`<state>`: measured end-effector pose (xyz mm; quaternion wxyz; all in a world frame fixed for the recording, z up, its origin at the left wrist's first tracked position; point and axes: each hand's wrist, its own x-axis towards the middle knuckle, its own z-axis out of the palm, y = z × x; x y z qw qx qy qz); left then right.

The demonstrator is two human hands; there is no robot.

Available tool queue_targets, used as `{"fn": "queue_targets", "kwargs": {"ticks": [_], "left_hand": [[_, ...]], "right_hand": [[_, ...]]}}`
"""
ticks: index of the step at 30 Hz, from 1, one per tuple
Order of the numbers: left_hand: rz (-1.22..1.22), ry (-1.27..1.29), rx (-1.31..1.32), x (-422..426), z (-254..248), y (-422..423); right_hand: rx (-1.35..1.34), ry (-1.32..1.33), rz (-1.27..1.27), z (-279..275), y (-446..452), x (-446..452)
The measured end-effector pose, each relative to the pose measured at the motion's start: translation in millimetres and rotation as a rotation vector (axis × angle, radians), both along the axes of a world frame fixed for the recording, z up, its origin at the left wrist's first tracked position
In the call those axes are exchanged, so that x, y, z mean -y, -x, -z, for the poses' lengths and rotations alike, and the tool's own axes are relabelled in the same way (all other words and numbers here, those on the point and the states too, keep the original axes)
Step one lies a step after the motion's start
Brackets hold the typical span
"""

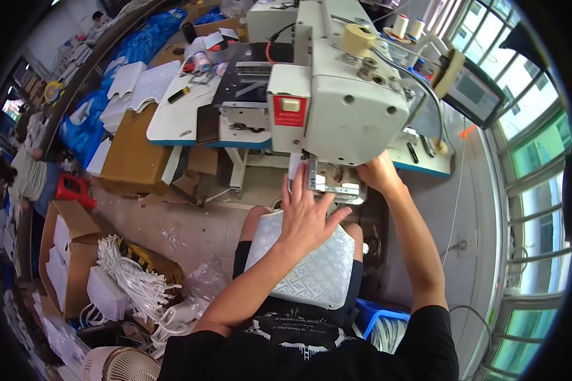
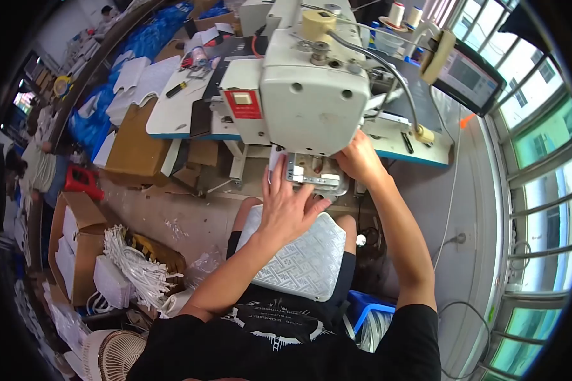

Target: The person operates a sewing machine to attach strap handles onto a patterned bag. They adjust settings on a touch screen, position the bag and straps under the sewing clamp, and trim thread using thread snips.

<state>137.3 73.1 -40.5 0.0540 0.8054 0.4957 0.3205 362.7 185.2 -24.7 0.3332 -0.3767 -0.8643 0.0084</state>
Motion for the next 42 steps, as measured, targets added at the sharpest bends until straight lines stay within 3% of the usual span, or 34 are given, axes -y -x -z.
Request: {"fn": "queue_targets", "kwargs": {"ticks": [8,10,12,14,16,18,21,26,28,30,33,35,36,41,42], "left_hand": [[0.014,0.02,-0.011,3,-2,1],[0.01,0.015,-0.001,4,-3,1],[-0.001,0.019,0.015,6,-1,0],[0.003,0.011,0.053,5,-1,0],[0.009,0.008,0.065,7,0,0],[-0.002,-0.003,0.041,5,2,0],[0.001,-0.004,0.016,4,4,0],[0.041,0.019,-0.034,24,2,22],[0.126,0.032,0.086,50,8,52],[0.054,0.069,0.246,62,45,79],[0.151,0.082,0.03,29,46,125],[0.467,0.311,-0.192,8,30,143],[0.473,0.306,-0.193,3,21,139],[0.602,0.334,-0.063,-26,-17,121],[0.614,0.338,-0.042,-36,-16,119]], "right_hand": [[0.023,0.049,0.048,-11,2,19],[-0.199,0.127,0.132,-25,3,43],[-0.613,0.301,0.29,-5,-14,75],[-0.534,0.42,0.504,37,-45,108],[-0.334,0.754,0.55,93,-56,143],[-0.16,0.878,0.377,138,-47,167],[-0.02,0.942,0.473,164,-18,177],[-0.422,1.09,0.397,127,-7,172],[-0.598,1.118,0.138,98,0,168],[-0.414,1.021,-0.025,78,2,159],[-0.336,0.922,-0.121,43,11,156],[-0.332,0.826,-0.208,27,10,155],[-0.322,0.78,-0.259,23,7,154],[-0.225,0.838,-0.102,31,-14,154],[-0.365,0.831,-0.063,26,-13,154]]}}
